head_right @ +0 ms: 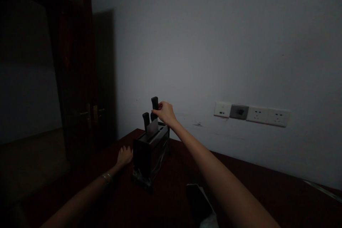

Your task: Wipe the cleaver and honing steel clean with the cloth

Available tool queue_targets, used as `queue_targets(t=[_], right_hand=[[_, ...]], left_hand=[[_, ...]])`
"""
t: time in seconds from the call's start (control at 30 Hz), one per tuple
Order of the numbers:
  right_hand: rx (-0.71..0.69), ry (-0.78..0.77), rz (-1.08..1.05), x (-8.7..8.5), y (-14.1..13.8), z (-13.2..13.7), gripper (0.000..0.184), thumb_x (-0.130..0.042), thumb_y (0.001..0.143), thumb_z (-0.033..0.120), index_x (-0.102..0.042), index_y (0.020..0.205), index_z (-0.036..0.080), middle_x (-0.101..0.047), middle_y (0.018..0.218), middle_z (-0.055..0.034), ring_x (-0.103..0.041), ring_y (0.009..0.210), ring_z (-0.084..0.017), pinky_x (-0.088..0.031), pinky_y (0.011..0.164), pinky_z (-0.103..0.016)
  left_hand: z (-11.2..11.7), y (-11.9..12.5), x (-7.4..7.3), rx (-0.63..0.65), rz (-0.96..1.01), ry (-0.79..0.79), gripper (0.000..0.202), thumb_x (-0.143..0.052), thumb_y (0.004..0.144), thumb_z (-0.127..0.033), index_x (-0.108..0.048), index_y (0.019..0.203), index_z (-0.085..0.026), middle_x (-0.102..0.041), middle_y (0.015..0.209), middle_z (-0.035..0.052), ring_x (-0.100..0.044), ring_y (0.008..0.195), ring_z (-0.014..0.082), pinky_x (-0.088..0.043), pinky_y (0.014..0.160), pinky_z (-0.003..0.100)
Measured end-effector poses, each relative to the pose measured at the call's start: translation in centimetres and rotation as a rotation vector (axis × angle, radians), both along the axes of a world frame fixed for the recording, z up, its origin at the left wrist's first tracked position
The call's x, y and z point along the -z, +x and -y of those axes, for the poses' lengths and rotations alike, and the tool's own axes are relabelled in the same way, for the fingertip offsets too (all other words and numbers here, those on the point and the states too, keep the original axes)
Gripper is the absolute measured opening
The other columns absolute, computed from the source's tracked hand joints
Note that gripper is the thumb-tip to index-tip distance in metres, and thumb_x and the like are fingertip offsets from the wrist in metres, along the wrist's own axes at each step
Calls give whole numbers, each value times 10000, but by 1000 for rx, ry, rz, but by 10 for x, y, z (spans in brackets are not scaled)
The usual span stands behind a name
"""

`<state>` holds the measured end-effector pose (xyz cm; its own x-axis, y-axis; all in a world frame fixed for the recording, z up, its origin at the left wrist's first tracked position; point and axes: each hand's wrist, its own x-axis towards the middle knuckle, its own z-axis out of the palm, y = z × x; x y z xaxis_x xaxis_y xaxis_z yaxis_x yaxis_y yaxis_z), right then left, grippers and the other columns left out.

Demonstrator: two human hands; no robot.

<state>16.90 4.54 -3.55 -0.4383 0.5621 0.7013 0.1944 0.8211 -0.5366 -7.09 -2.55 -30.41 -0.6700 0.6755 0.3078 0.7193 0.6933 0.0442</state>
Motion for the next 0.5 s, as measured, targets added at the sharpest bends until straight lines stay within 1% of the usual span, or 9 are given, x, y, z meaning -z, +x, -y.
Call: queue_targets(t=[0.3,0.5], right_hand=[[9,54,-32,-36,4,4,223,-706,591,271,-636,734,114,-663,691,-63,-607,643,-162,-454,586,-274],[0,84,-49,-56,7,6,247,-711,590,278,-639,747,102,-658,689,-71,-616,650,-175,-472,588,-289]], left_hand=[[-1,-1,3,8,-33,13,460,-262,876,-316,-514,1132,-28,-466,1206,254,-436,1121,338,-315,888,424],[-1,-2,4,9,-28,21,451,-273,876,-328,-538,1108,-45,-491,1186,238,-441,1110,334,-317,878,417]])
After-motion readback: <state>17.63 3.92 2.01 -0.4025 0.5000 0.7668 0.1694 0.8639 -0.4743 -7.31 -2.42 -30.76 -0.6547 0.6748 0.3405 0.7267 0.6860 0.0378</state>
